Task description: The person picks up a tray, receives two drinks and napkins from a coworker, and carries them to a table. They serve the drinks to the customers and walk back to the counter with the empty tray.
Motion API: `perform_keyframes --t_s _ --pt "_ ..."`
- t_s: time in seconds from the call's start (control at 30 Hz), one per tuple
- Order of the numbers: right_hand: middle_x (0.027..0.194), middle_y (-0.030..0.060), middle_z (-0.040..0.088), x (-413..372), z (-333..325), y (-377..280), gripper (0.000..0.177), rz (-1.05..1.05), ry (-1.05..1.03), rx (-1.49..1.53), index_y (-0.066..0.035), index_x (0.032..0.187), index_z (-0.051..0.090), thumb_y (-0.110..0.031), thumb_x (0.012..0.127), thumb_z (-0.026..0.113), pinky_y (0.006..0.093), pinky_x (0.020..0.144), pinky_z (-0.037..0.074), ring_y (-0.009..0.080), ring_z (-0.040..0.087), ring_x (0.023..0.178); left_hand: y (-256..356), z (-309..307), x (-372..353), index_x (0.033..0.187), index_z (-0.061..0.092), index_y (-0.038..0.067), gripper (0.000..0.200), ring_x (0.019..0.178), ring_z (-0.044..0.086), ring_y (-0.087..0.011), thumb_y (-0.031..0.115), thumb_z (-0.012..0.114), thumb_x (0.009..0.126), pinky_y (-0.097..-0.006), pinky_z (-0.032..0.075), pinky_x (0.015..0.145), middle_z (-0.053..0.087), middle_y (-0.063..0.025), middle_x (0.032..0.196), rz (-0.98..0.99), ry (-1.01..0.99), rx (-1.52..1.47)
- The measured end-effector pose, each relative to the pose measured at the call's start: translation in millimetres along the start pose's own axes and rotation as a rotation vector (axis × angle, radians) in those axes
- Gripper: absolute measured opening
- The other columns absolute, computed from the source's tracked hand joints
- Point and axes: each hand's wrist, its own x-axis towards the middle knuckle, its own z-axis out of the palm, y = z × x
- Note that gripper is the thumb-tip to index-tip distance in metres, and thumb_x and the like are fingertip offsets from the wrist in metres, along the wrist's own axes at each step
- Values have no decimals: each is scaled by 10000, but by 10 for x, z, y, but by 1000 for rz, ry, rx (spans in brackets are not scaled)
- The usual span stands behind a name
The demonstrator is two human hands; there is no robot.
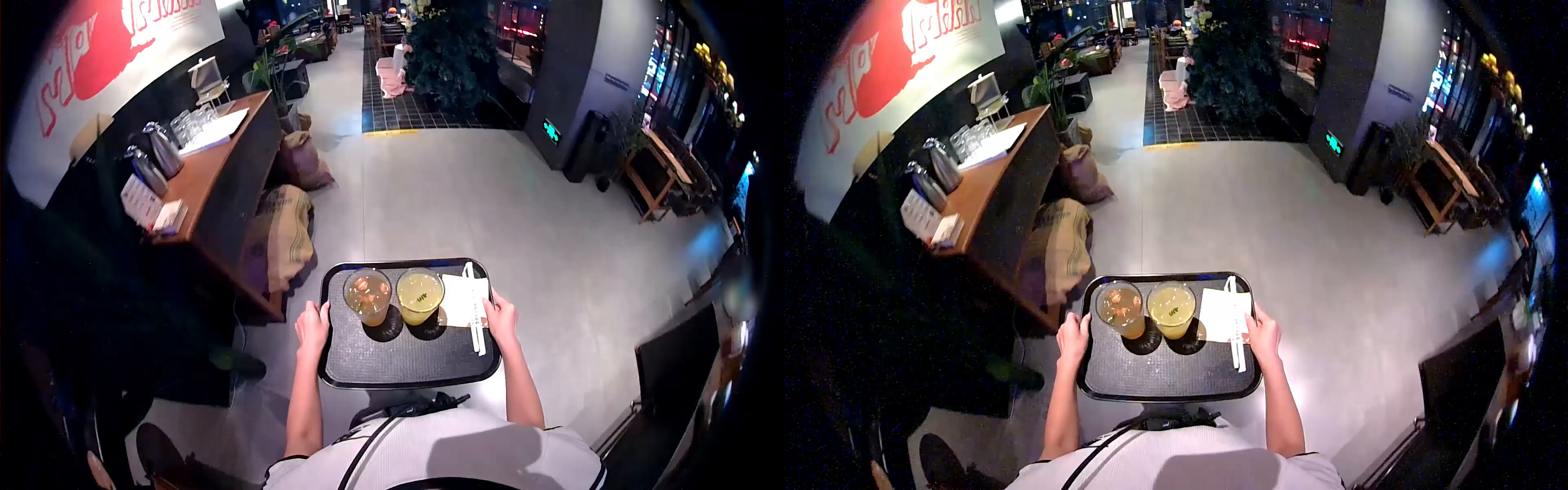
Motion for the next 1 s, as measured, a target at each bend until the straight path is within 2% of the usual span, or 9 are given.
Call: perform_keyframes --t_s 0.17,0.3,0.37,0.53,0.6,0.73,0.83,0.93,1.0 --pt "928 175 657 1696 540 -186 364 -172 32 256 -100 1184 563 -158 826 596 288 730 486 168 653 825 440 529 1412 795 500 9 338 707 581 -414 337 550 858 -490 436 630 597 -230 711 -37 -8 -10" --pt "744 59 656 2750 767 -929 392 -83 8 230 -54 1209 536 -132 828 588 249 565 464 45 559 612 658 1004 2686 798 496 6 333 684 584 -415 330 527 871 -492 441 604 594 -228 693 62 53 18" --pt "970 175 648 3324 847 -1086 353 -52 30 144 -84 1173 568 -146 826 593 312 758 485 192 642 878 869 1160 3292 804 502 3 331 684 582 -418 326 522 875 -492 441 607 591 -229 686 24 8 24" --pt "997 147 650 4782 1152 -1677 361 -50 33 218 -55 1174 561 -133 823 592 295 819 465 172 626 919 1277 1521 4790 796 511 -1 353 692 585 -418 343 518 875 -488 446 612 590 -246 688 26 0 5" --pt "574 9 543 5407 1482 -1871 386 -106 62 187 -69 1182 564 -178 814 613 250 554 434 48 493 566 1259 1855 5429 798 514 -3 355 694 585 -418 344 521 873 -489 449 617 588 -249 687 6 5 23" --pt "490 -6 342 6518 1736 -2521 400 -73 12 273 -76 1169 574 -237 806 619 274 461 366 57 351 466 1416 2349 6599 789 510 -12 368 703 583 -420 346 515 877 -486 452 622 594 -243 709 18 35 9" --pt "655 2 572 7592 2131 -2767 380 -90 -85 169 -46 1207 540 -192 857 561 235 466 438 49 510 542 1545 2625 7451 785 498 -12 366 704 577 -421 341 508 883 -492 441 614 594 -242 715 -22 25 14" --pt "627 61 543 8502 2442 -3143 349 -60 -157 505 -64 1164 574 -181 836 589 277 483 417 78 439 503 1643 2917 8336 800 493 -2 351 698 572 -425 339 507 881 -500 430 608 593 -240 708 -27 59 12" --pt "630 72 544 9187 2691 -3213 344 -199 -77 283 -59 1150 581 -180 828 600 281 497 425 82 450 512 1724 3092 8897 805 503 10 343 707 573 -431 346 517 872 -509 425 618 595 -240 714 -75 67 8"
